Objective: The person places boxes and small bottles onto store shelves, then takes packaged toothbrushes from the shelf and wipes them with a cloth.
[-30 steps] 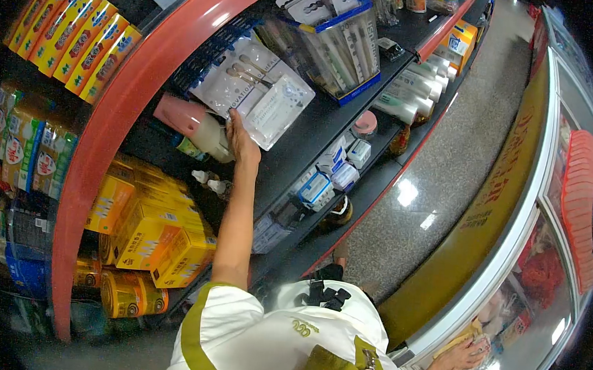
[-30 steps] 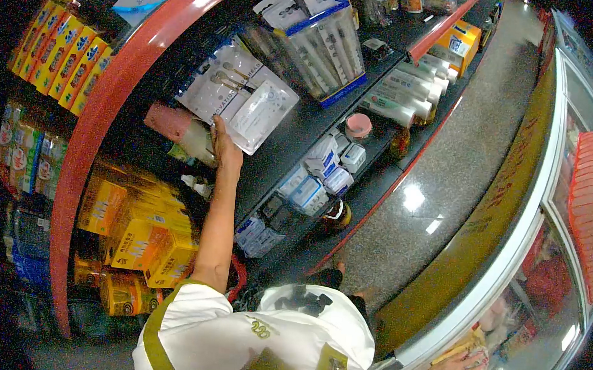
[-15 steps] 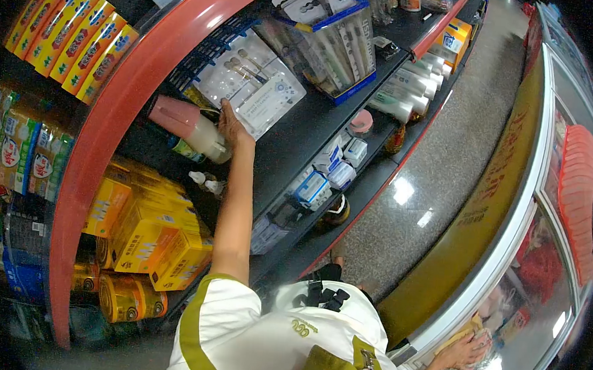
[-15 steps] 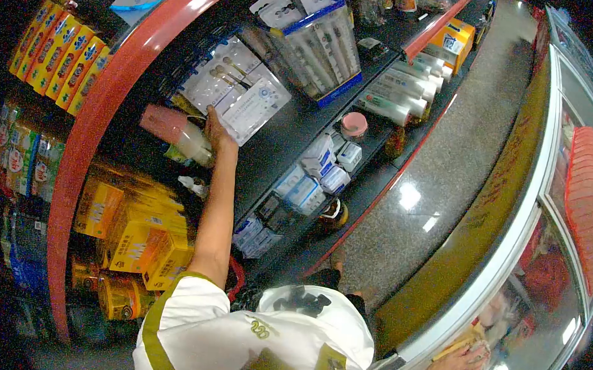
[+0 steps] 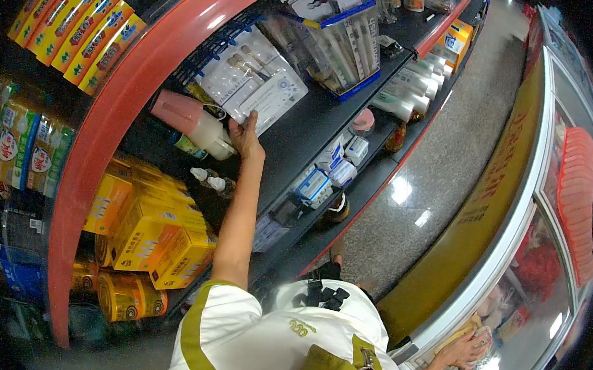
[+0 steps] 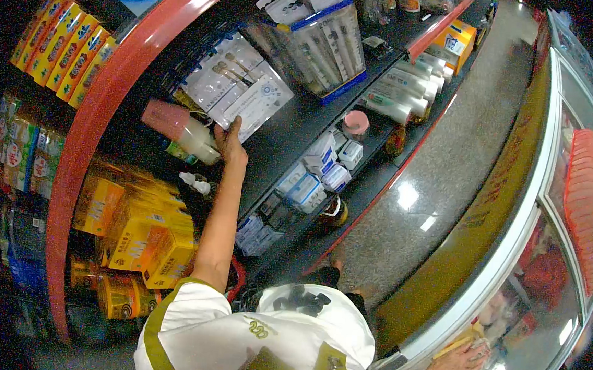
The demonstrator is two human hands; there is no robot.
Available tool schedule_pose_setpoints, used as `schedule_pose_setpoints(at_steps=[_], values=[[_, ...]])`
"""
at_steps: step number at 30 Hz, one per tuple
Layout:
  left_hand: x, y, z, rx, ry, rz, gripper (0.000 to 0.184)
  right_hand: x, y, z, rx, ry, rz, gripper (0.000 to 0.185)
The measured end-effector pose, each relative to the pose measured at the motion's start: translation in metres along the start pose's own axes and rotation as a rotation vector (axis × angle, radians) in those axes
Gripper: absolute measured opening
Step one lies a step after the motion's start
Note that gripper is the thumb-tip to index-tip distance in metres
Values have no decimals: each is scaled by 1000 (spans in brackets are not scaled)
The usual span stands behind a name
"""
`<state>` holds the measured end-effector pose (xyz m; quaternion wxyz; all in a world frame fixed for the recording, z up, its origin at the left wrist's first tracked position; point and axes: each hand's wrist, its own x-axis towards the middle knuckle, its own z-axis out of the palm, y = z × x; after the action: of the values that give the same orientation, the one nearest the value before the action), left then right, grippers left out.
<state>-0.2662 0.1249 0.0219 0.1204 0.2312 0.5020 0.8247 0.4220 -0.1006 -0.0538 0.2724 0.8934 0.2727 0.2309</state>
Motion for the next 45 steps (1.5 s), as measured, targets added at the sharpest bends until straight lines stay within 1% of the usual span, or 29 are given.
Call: schedule_pose_setpoints(at_steps=[1,4,6,9,12,15,18,19,22,24,25,26,28,29,30,31,32,33,34,36,38,39,40,42,43,45], values=[[-1,1,2,-3,20,14,38,-1,0,-4,-35,-4,12,48],[-6,-1,6,-3,71,37,33,0,5,9,51,42,-58,49],[-3,-1,9,15,100,43,30,-1,6,8,58,40,-45,49],[0,-4,11,-42,113,50,33,-2,4,-1,28,32,-33,49],[3,-7,12,35,147,87,35,-4,3,-11,-5,38,-23,49],[-2,0,12,25,123,47,37,-4,3,-8,-1,63,-19,49],[1,-10,-3,183,115,69,38,-5,-1,-8,-5,57,9,48],[-6,-2,-4,295,95,9,51,-5,-1,-10,-13,49,24,47],[-36,7,6,487,197,223,68,-6,1,-21,14,13,-1,47],[-63,15,15,633,40,439,81,-5,3,-15,13,32,-20,47],[-81,27,32,715,5,446,82,-6,4,-12,11,40,-27,47],[-89,38,50,755,-102,498,83,-7,4,-14,19,26,-17,47],[-90,43,87,572,-265,447,84,-5,3,-17,33,4,2,46],[-88,51,110,527,-303,375,85,-5,3,-12,52,21,7,46],[-77,48,128,466,-354,418,86,-5,2,-4,72,37,12,46],[-68,53,145,554,-377,534,89,-4,1,2,89,54,17,46],[-58,65,162,650,-405,745,92,-5,-1,5,99,77,20,47],[-49,78,178,742,-422,862,94,-5,-2,8,104,99,23,47],[-47,93,193,867,-403,892,88,-5,0,9,105,118,24,47],[-18,99,207,1065,-575,1000,74,-5,2,-4,96,53,24,48],[-7,108,218,1084,-665,782,62,-6,1,-9,143,6,5,48],[0,103,221,1053,-643,843,51,-5,1,-7,191,-6,-9,48],[5,105,224,1065,-672,759,46,-6,3,-2,241,-17,-20,49],[14,110,230,1084,-719,590,37,-7,3,13,464,292,-60,49],[20,103,229,961,-717,550,29,-8,2,19,574,452,-80,49],[19,97,225,879,-691,683,28,-8,1,26,576,473,-76,49]])
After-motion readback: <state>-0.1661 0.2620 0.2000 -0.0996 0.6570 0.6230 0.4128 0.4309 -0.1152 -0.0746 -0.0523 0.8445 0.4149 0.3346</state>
